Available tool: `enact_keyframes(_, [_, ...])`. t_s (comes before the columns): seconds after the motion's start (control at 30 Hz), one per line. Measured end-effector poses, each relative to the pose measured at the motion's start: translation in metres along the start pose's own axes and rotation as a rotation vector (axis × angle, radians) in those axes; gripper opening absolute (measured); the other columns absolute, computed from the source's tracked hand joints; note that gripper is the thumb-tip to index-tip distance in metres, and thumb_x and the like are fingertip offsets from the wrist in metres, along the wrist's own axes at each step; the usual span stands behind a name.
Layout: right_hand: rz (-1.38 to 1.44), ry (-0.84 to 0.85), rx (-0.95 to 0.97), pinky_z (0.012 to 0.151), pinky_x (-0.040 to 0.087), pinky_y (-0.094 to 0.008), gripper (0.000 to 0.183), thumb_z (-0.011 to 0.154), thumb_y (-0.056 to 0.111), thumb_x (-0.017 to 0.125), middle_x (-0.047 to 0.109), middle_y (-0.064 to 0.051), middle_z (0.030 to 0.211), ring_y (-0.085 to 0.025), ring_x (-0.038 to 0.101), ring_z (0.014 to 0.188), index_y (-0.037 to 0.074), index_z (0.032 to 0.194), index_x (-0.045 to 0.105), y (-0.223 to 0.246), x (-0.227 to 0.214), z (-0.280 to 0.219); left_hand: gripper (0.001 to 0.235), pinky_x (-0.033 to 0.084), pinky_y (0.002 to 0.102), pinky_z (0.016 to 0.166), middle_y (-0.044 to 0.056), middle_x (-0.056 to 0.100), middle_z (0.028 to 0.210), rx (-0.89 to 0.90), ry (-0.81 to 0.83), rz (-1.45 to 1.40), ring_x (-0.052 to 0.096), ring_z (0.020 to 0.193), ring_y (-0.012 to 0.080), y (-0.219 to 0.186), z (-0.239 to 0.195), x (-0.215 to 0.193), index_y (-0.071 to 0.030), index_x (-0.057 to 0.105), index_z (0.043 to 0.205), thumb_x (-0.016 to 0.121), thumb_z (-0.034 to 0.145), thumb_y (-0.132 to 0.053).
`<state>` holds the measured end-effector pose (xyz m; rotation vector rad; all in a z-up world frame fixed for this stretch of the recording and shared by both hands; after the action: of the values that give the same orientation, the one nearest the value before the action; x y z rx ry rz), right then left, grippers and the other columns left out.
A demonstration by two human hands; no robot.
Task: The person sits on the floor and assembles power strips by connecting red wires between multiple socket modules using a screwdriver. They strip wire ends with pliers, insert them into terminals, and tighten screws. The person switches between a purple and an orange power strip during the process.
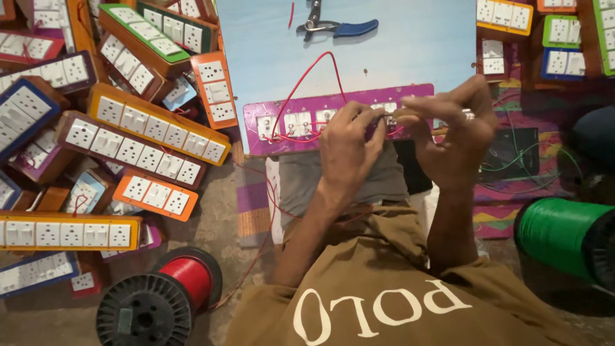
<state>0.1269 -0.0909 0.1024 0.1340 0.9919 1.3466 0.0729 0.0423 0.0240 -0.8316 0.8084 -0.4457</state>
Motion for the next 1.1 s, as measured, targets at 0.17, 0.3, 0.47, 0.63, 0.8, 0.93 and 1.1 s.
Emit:
enact_keyframes(0.17, [-0.011,0.091,0.226,0.062,0.050,-0.027,0.023,0.092,-0.002,0.082,0.069,0.001,0.096,-0.011,0.069,0.086,0.013,0.109,0.076,-0.013,0.004,0.005,0.014,0.056,0.039,0.077,0.007,0.069,0.092,-0.028,-0.023,-0.025,0.070,0.086,0.0267,0.002,0.001,-0.001,-0.009,0.077,0.098,0.079,0.084,-0.012])
enact_keyframes(0.3, [-0.018,-0.105,-0.081,0.077,0.048,-0.032,0.031,0.085,0.002,0.086,0.053,-0.010,0.088,-0.020,0.052,0.090,0.013,0.110,0.070,0.009,-0.004,-0.002,0.012,0.056,0.040,0.077,0.007,0.067,0.092,-0.029,-0.025,-0.027,0.070,0.086,0.0263,0.002,0.001,0.000,-0.009,0.077,0.098,0.079,0.086,-0.012])
enact_keyframes(0.47, [0.313,0.122,0.150,0.085,0.058,-0.027,0.046,0.101,-0.009,0.047,0.070,-0.011,0.107,-0.015,0.071,0.099,0.001,0.146,0.042,-0.023,0.015,-0.016,0.012,0.055,0.039,0.074,0.005,0.068,0.090,-0.026,-0.041,-0.048,0.070,0.083,0.0249,0.004,0.001,0.001,-0.010,0.077,0.096,0.080,0.085,-0.013])
enact_keyframes(0.63, [0.420,0.113,0.025,0.095,0.061,-0.032,0.024,0.117,-0.009,0.044,0.067,-0.017,0.124,-0.020,0.071,0.110,0.002,0.137,0.049,-0.022,0.020,-0.018,0.013,0.055,0.038,0.074,0.005,0.068,0.090,-0.007,-0.050,-0.039,0.070,0.082,0.0238,0.003,0.001,-0.001,-0.011,0.078,0.096,0.081,0.084,-0.015])
enact_keyframes(0.8, [0.258,0.123,-0.003,0.092,0.063,-0.031,0.028,0.117,-0.009,0.041,0.066,-0.019,0.126,-0.022,0.073,0.107,0.002,0.139,0.052,-0.023,0.016,-0.020,0.010,0.055,0.037,0.071,0.003,0.069,0.087,-0.028,-0.036,-0.053,0.070,0.079,0.0224,0.006,0.002,-0.002,-0.012,0.078,0.093,0.082,0.085,-0.017])
enact_keyframes(0.93, [0.321,0.139,0.020,0.091,0.061,-0.031,0.028,0.116,-0.007,0.044,0.067,-0.018,0.125,-0.021,0.073,0.105,0.002,0.141,0.053,-0.021,0.018,-0.017,0.011,0.055,0.036,0.071,0.003,0.069,0.088,-0.018,-0.033,-0.038,0.070,0.079,0.0210,0.006,0.001,0.000,-0.011,0.078,0.095,0.081,0.086,-0.017])
enact_keyframes(1.1, [0.328,0.159,-0.005,0.094,0.061,-0.033,0.034,0.110,-0.011,0.042,0.067,-0.019,0.127,-0.023,0.072,0.108,0.001,0.139,0.053,-0.008,0.019,-0.007,0.011,0.055,0.036,0.071,0.003,0.068,0.089,-0.014,-0.040,-0.050,0.070,0.079,0.0212,0.006,0.001,0.000,-0.010,0.077,0.096,0.080,0.087,-0.017])
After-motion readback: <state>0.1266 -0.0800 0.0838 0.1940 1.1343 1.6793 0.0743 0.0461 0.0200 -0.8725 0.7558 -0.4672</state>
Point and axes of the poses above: each hand's wrist, its own z-axis towards the middle knuckle, its own x-axis out of the palm, y = z × x, the point moved 9 cm from there along z, towards the middle knuckle
